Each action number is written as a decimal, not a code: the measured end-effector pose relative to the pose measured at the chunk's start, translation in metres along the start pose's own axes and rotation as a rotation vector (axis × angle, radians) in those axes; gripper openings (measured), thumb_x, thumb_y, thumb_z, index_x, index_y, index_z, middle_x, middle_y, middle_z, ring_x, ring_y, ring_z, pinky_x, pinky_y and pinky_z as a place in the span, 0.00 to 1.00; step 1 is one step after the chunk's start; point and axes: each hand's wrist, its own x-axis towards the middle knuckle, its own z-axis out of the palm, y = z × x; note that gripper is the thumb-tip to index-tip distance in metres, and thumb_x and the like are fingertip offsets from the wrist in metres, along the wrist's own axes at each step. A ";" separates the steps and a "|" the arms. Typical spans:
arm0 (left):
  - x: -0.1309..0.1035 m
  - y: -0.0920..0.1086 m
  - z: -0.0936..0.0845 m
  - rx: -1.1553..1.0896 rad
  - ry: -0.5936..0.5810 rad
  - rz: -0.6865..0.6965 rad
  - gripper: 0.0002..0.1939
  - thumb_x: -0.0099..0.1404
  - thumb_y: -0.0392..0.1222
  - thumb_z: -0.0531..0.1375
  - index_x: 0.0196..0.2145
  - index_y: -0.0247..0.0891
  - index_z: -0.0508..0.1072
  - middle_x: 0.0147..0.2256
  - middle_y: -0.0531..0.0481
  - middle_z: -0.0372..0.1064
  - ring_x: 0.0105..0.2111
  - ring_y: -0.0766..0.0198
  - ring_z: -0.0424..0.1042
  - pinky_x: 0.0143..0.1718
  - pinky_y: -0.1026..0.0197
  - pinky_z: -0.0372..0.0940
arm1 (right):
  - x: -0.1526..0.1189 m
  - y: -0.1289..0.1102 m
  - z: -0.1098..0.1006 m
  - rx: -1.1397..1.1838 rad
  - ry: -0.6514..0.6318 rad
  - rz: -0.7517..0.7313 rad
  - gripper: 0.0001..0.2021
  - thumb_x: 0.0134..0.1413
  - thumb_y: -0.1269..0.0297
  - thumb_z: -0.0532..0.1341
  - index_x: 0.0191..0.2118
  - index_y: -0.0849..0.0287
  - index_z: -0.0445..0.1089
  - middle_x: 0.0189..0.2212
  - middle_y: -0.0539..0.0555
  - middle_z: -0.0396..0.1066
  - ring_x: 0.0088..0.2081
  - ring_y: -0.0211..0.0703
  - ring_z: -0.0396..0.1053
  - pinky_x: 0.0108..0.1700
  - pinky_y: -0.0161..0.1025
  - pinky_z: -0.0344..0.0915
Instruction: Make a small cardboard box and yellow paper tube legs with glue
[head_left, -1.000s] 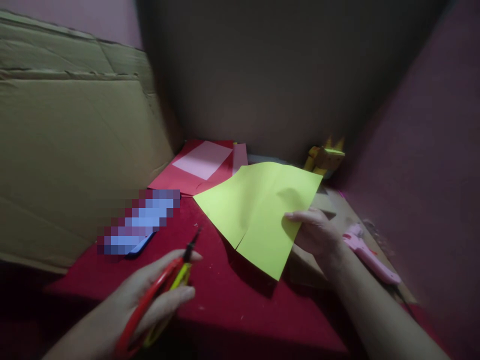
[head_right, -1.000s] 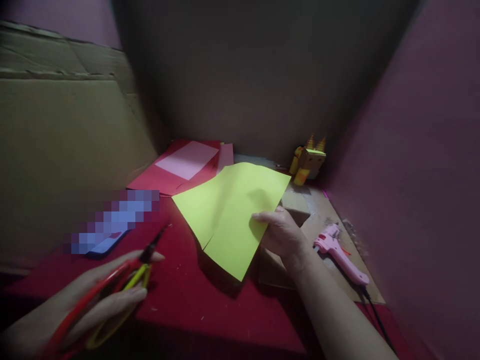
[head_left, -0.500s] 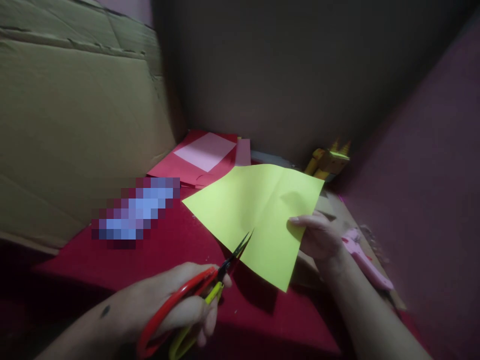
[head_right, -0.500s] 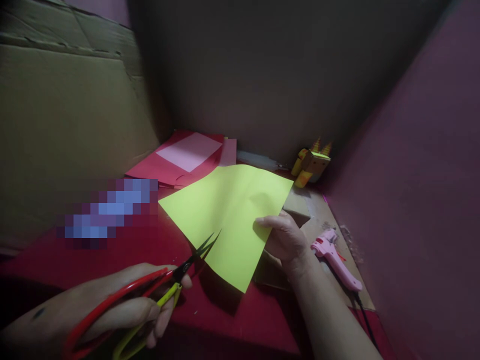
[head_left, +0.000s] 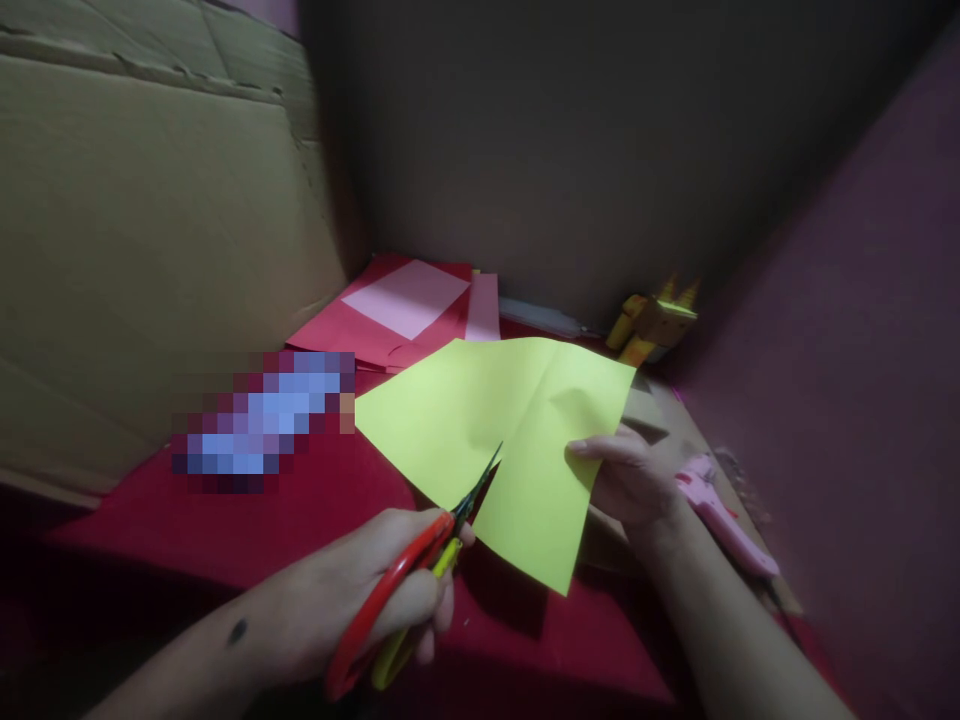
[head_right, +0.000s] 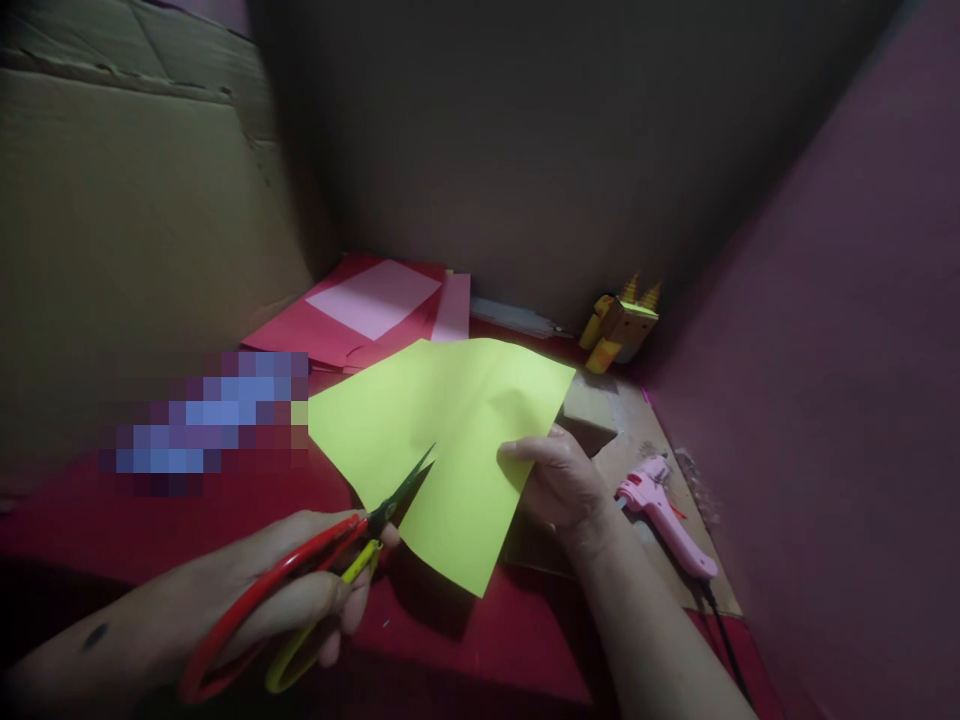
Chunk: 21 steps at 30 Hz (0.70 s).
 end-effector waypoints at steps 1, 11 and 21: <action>-0.001 0.002 0.000 0.013 -0.001 0.007 0.07 0.54 0.38 0.55 0.31 0.37 0.71 0.29 0.47 0.74 0.28 0.59 0.74 0.27 0.62 0.65 | 0.000 0.001 0.000 -0.001 -0.008 -0.003 0.19 0.36 0.77 0.62 0.39 0.57 0.74 0.36 0.54 0.79 0.46 0.52 0.74 0.52 0.47 0.69; 0.007 -0.019 0.015 0.072 0.245 -0.001 0.03 0.55 0.42 0.57 0.26 0.42 0.68 0.19 0.52 0.66 0.17 0.65 0.64 0.17 0.64 0.51 | -0.001 0.002 0.000 0.010 -0.026 -0.015 0.21 0.37 0.77 0.63 0.42 0.55 0.73 0.37 0.53 0.79 0.47 0.52 0.73 0.53 0.48 0.68; 0.024 -0.035 0.011 0.191 0.274 0.015 0.08 0.58 0.46 0.56 0.27 0.40 0.69 0.17 0.55 0.61 0.15 0.69 0.55 0.16 0.63 0.44 | 0.000 -0.001 -0.002 0.005 -0.018 0.001 0.24 0.36 0.78 0.62 0.45 0.57 0.72 0.36 0.54 0.79 0.45 0.52 0.75 0.50 0.47 0.70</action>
